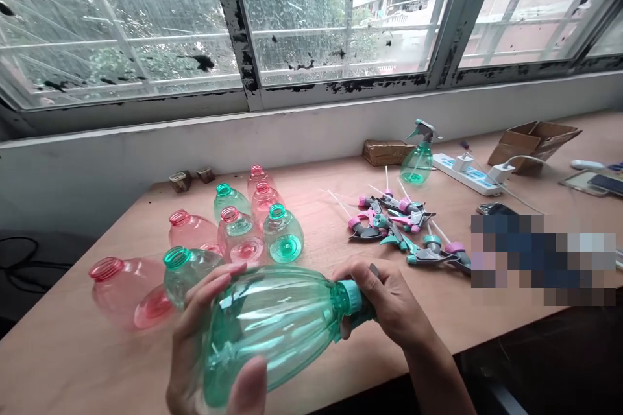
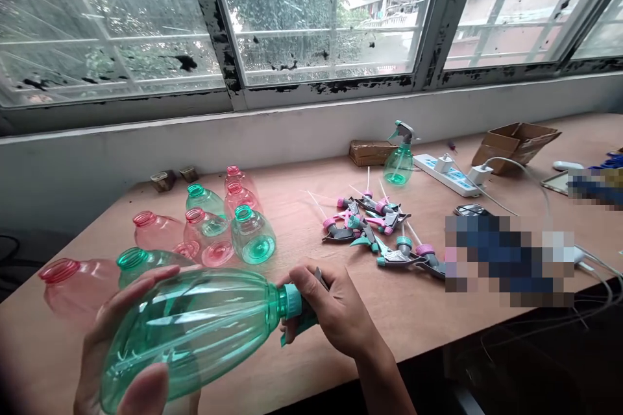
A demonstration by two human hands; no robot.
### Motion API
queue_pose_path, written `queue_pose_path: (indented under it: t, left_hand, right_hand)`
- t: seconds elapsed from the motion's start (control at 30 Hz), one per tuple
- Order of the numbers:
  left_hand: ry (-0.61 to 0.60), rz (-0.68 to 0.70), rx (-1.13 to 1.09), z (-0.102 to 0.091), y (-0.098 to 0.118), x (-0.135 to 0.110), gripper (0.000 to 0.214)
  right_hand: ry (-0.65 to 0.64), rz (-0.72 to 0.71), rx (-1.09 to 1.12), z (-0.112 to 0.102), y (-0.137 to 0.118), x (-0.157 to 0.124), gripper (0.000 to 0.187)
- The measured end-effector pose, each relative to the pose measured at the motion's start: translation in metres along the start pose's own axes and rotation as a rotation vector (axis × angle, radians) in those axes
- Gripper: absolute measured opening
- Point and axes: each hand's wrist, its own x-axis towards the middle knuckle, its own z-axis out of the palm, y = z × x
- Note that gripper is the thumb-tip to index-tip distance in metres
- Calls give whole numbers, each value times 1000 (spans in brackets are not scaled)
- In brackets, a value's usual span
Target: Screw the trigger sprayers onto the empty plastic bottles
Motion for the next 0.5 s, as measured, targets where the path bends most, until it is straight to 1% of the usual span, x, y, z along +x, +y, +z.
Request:
queue_pose_path:
  t: [0.03,0.1,0.2,0.27,0.33,0.37,0.4,0.47,0.5]
  left_hand:
    - [31,9,-48,2,-2,-2,52]
    - [57,-18,-112,10,-5,-6,53]
    - [71,-77,-141,26,-11,-14,57]
    - [91,-64,-173,34,-15,-19,54]
    - [71,-66,-237,39,-20,-22,50]
    - [48,-90,-265,41,-23,-25,51]
    - [16,-129,-271,42,-26,-28,53]
    - [-72,-232,-187,45,-35,-39,60]
    - [-129,-288,-110,48,-39,-46,64]
  right_hand:
    - [-16,-13,-2,-2,-3,-4,48]
    - [-53,-45,6,-9,-10,-13,43]
    - [-36,-101,-60,-25,-24,-23,35]
    - [-27,-104,-138,-34,-39,-24,33]
    - [-74,-67,-229,-37,-62,-21,35]
    - [-105,-55,-307,-35,-77,-19,34]
    - [-118,-65,-433,-33,-94,-17,32]
    - [-72,-207,-804,-28,-130,-10,23]
    - [-25,-322,-965,-27,-148,-5,24]
